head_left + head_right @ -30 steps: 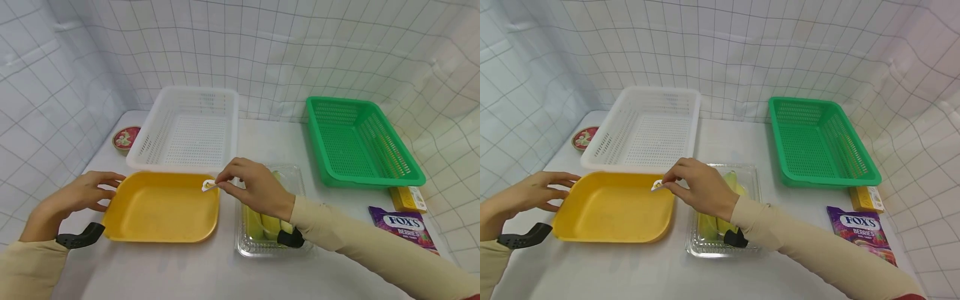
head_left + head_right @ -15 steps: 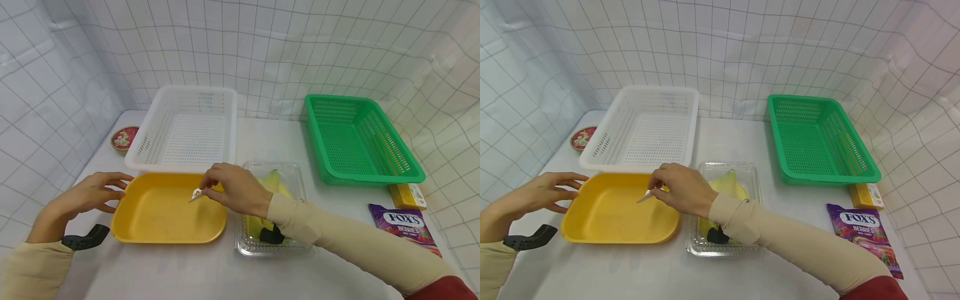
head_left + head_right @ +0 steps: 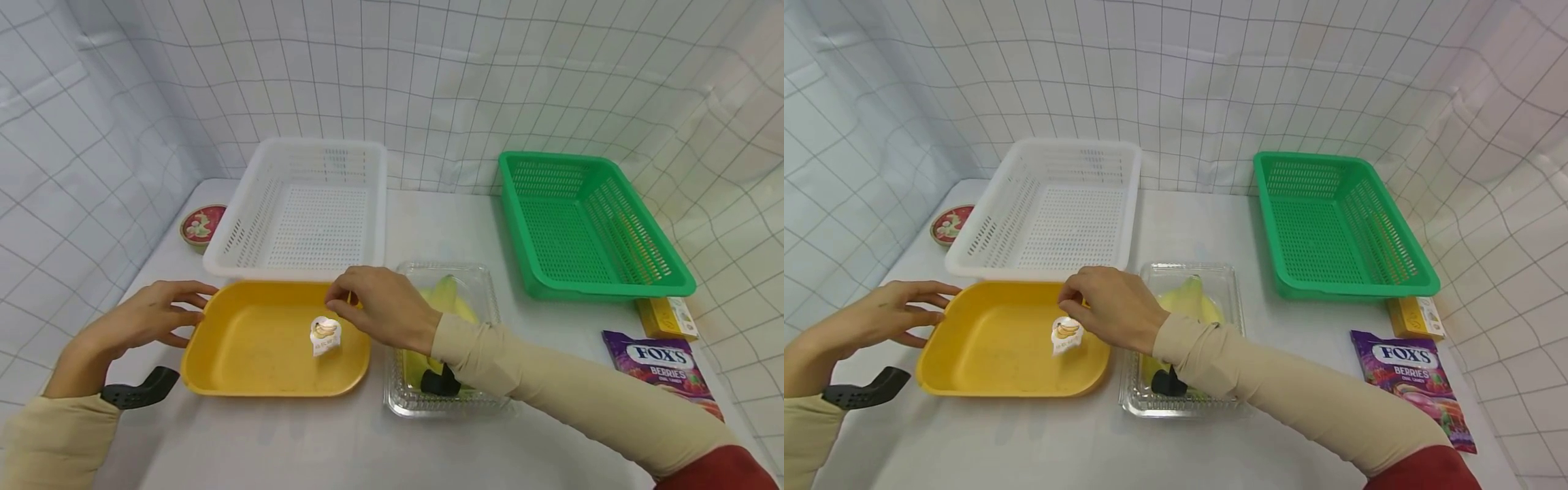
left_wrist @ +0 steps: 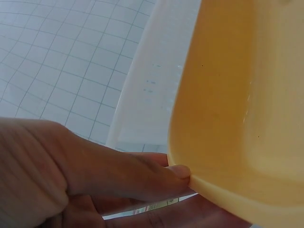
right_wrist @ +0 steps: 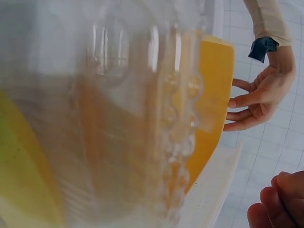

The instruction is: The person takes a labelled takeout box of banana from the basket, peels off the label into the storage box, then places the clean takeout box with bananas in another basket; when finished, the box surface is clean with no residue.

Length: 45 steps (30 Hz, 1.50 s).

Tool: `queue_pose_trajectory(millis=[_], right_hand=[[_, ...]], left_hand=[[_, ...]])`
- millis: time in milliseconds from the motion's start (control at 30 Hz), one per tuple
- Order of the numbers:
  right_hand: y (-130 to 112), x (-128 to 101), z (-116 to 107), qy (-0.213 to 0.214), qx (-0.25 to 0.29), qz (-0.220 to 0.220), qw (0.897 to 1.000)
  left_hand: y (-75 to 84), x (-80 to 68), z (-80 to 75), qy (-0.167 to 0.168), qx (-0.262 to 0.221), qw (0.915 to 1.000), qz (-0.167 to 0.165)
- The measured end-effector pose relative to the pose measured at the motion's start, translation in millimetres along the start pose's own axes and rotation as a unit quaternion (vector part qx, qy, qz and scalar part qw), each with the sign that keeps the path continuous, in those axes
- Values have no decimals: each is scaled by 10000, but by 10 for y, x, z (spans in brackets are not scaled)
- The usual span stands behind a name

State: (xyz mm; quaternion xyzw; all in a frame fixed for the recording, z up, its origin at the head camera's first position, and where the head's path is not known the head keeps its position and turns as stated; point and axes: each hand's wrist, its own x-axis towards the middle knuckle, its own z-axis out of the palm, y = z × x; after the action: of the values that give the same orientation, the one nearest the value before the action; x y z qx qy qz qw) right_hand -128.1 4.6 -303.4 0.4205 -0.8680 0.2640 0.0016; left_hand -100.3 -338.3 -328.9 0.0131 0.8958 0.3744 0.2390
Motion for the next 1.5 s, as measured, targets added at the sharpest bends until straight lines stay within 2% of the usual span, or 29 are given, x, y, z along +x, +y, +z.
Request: queue_pose_trajectory(millis=[233, 400, 833, 967, 1033, 1100, 1167, 1233, 1267, 1367, 1433, 1500], right_hand=[[51, -42, -42, 84, 63, 98, 9999], [105, -109, -84, 163, 178, 244, 9994], [298, -470, -246, 343, 681, 761, 9942], [351, -570, -302, 340, 831, 903, 9919], [392, -610, -329, 362, 900, 953, 9907], [436, -647, -363, 411, 935, 1024, 9895], [491, -687, -406, 512, 932, 1108, 9881], [554, -725, -456, 627, 899, 1182, 9869], [590, -744, -481, 677, 879, 1216, 9864], [696, -808, -559, 726, 922, 1379, 9835], [777, -851, -607, 720, 962, 1514, 9811], [859, -898, -647, 694, 1042, 1713, 9772]], left_hand=[[12, 25, 9, -69, 76, 9997, -202], [7, 22, 15, -28, 37, 9998, -211], [-140, 0, -113, -5, 188, 9992, -355], [-128, -29, -122, 34, 339, 9987, -383], [-74, -58, -111, 231, 644, 9971, -320], [20, -97, -87, 596, 1190, 9910, -141], [157, -153, -46, 1140, 1683, 9791, 74], [323, -212, 17, 1768, 1906, 9648, 395], [420, -239, 57, 2053, 1910, 9584, 535], [708, -294, 211, 2735, 1536, 9433, 1083], [891, -299, 340, 2928, 1241, 9371, 1440], [1040, -280, 487, 2899, 974, 9348, 1806]])
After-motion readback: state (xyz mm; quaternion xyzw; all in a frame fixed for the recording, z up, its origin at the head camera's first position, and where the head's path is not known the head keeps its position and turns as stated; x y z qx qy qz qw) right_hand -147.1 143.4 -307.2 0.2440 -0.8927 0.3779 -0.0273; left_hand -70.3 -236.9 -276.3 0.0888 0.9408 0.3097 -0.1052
